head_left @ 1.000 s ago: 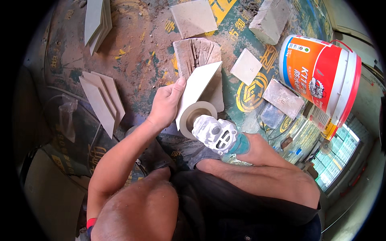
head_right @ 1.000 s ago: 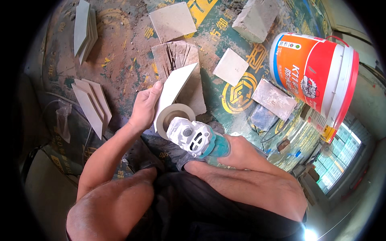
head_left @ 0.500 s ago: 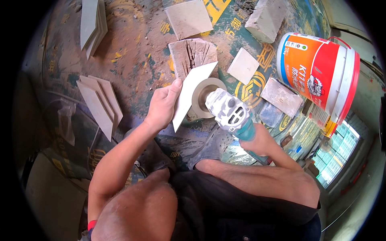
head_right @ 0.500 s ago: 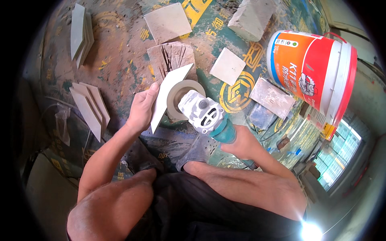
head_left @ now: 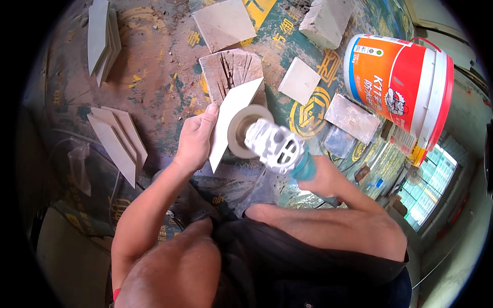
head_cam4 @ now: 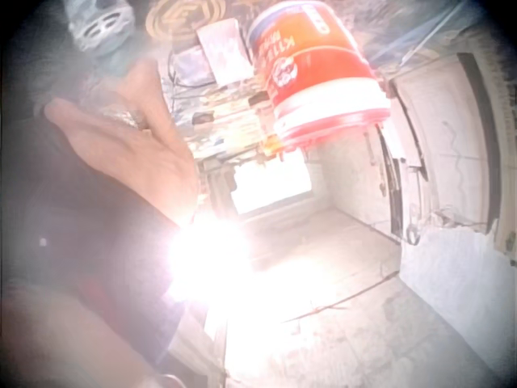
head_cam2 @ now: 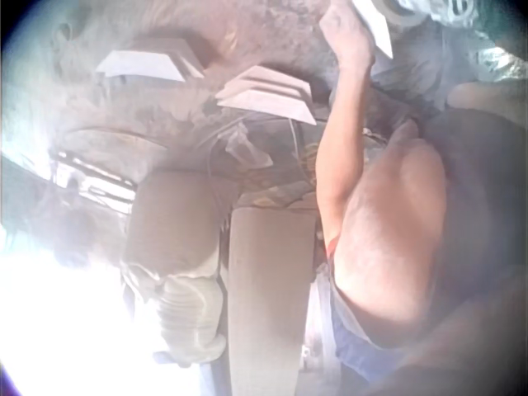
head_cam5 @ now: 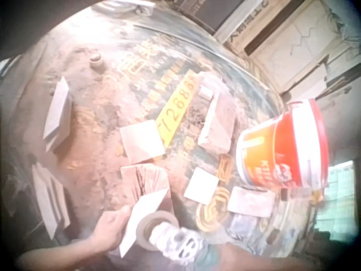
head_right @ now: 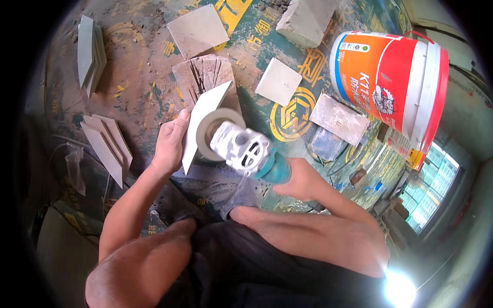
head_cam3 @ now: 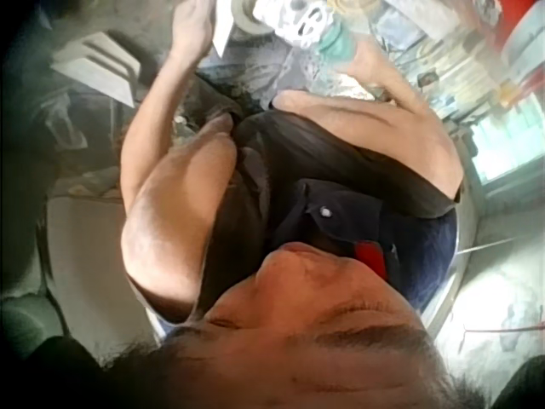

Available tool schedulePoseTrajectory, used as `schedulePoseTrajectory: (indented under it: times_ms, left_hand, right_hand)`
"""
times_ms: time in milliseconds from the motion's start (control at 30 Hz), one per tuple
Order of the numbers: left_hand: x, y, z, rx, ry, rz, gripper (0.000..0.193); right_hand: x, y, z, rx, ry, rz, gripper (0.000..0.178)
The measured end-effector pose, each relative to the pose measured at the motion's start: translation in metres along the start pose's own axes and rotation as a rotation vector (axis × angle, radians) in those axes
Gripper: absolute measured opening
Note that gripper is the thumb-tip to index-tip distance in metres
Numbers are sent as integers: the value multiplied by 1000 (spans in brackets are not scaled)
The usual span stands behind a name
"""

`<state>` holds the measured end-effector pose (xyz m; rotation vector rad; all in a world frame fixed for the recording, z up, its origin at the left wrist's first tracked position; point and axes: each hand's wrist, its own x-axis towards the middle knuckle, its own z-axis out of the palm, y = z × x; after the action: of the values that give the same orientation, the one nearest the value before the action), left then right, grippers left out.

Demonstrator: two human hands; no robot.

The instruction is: The person grinds the edges of several small tile pieces using a handheld angle grinder on a workshop table.

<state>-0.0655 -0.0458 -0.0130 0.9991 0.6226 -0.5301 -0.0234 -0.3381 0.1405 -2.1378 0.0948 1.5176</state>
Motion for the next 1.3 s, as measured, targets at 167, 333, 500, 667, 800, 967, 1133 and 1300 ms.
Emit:
schedulePoseTrajectory:
  times_ms: [167, 333, 500, 667, 800, 967, 1133, 1300]
  left_hand:
    - [1, 2, -3, 79, -24, -3, 60]
    - [3, -5, 1, -12, 14, 19, 59]
    - [1, -3, 2, -7, 49, 22, 59]
    - [3, -1, -6, 61, -6, -6, 60]
    - [6, 1, -14, 282, 8, 19, 57]
    - [-10, 26, -13, 719, 62, 256, 42]
    - [-26, 36, -5, 942, 71, 400, 43]
    - [-26, 50, -2, 960, -102, 37, 59]
  right_hand:
    - [6, -2, -12, 7, 24, 81, 36]
    - [-3, -7, 5, 14, -38, -43, 38]
    - [-2, -5, 11, -51, -50, -73, 39]
    - [7, -7, -11, -37, 23, 39, 37]
    - [21, 11, -25, 32, 173, -86, 21]
    - [13, 20, -37, 344, 325, -10, 20]
    - [-7, 32, -23, 567, 355, -39, 19]
    - [-14, 39, -9, 484, 274, 26, 27]
